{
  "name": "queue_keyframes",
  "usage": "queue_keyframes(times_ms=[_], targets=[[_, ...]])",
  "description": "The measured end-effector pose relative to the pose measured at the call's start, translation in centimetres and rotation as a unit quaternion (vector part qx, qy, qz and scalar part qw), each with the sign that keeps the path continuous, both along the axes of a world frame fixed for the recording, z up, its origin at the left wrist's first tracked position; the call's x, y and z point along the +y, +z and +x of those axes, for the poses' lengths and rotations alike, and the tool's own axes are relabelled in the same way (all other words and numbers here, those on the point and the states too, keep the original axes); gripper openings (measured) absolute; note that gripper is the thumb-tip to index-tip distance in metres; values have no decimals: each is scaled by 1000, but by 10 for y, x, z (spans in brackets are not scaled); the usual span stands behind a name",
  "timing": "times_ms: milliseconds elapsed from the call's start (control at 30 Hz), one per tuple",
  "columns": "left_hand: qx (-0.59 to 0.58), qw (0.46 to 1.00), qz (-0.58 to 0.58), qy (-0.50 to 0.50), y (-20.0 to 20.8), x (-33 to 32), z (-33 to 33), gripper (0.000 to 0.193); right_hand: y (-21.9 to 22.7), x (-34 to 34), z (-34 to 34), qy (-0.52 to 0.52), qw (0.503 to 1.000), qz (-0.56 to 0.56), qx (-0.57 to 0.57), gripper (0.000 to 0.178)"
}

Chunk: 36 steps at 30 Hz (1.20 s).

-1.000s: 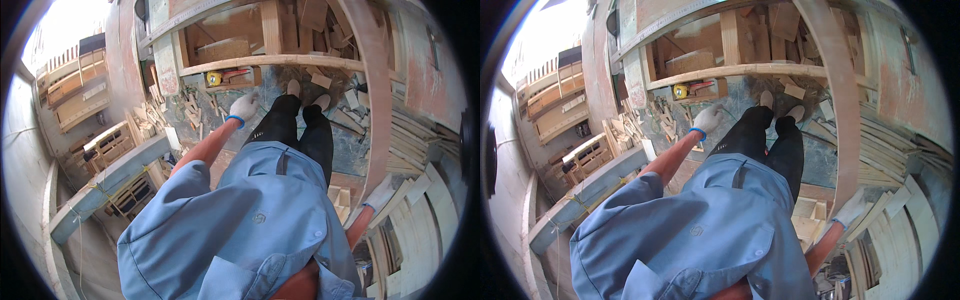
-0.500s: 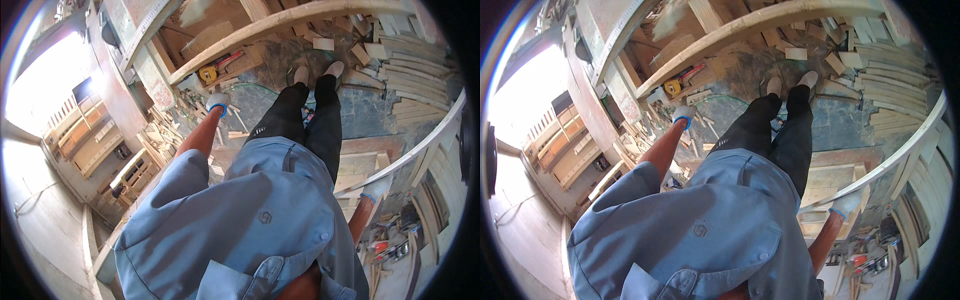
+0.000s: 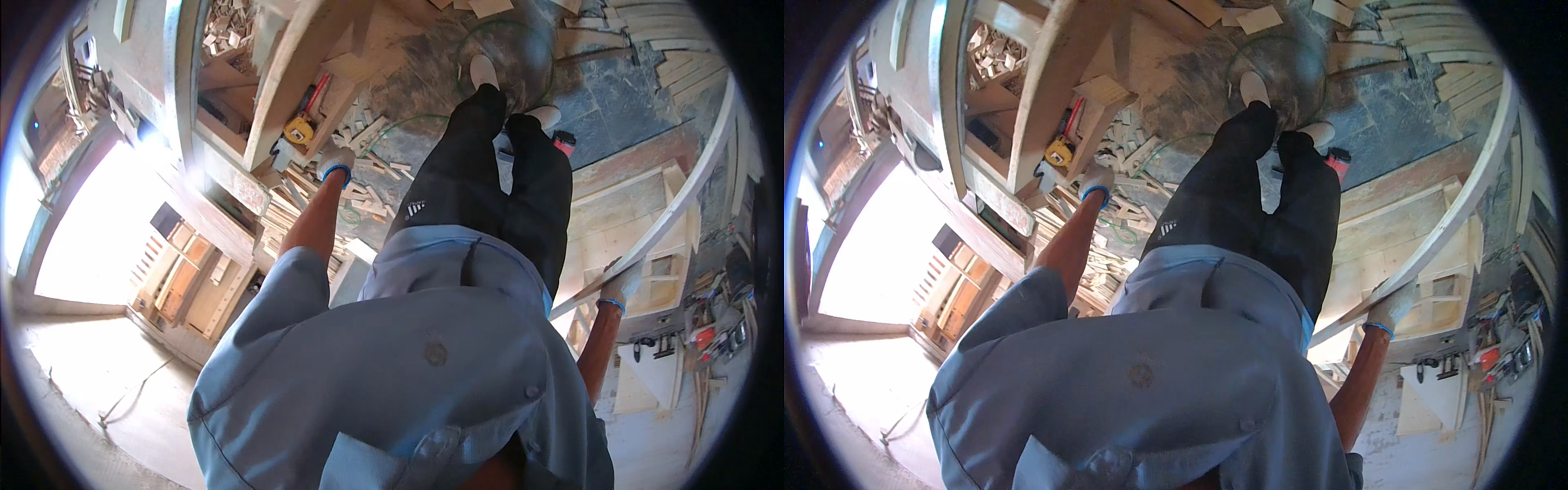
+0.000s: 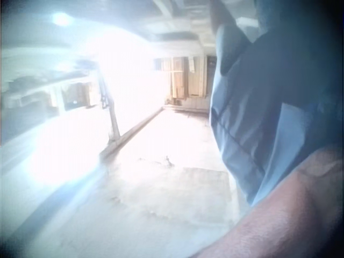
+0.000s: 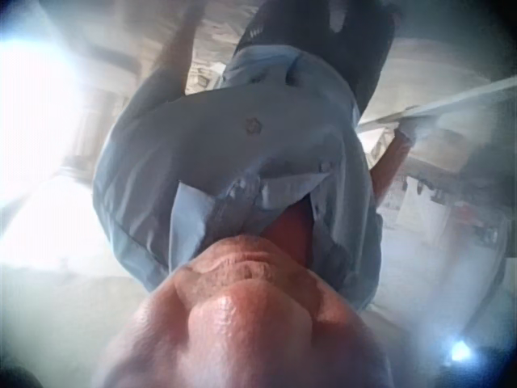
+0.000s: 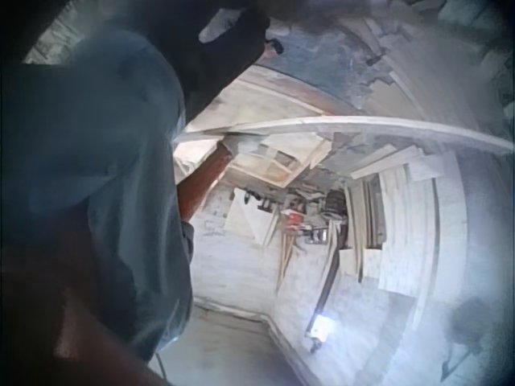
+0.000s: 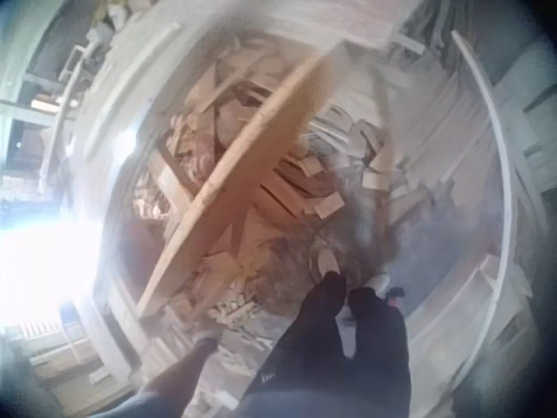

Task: The person measures and marks a wooden plank, then uses a nail gun to attach it to a wooden frame. They continue assembling the structure by positioning and nailing additional wooden pieces.

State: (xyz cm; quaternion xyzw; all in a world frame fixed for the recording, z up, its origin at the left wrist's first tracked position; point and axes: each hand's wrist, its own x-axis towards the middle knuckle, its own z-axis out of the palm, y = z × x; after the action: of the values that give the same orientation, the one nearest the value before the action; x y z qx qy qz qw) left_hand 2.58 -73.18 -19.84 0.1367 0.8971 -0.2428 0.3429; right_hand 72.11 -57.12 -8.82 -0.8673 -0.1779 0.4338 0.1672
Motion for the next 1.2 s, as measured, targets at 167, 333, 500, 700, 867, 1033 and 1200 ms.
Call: queue_keyframes(times_ms=[167,333,500,700,867,1033,1200], targets=[[6,999,-49,-14,24,19,9,76,-16,-36,2,10,999,-36,-12,55],[61,994,-52,-81,-2,3,-12,75,-47,-96,32,2,992,-127,-20,64],[80,988,-78,-108,-10,-17,-31,88,-61,-151,32,-13,981,-192,-23,65],[72,987,-72,-121,-10,-38,-42,87,-80,-219,1,-141,953,-269,3,66],[52,980,-116,-153,-6,-22,-36,87,-83,-269,-35,-227,943,-239,40,60],[144,970,-132,-145,6,-16,-17,73,-98,-308,-43,-143,952,-270,18,57],[57,946,-193,-253,-16,-32,-61,43,-91,-297,-70,-159,950,-266,16,62]])
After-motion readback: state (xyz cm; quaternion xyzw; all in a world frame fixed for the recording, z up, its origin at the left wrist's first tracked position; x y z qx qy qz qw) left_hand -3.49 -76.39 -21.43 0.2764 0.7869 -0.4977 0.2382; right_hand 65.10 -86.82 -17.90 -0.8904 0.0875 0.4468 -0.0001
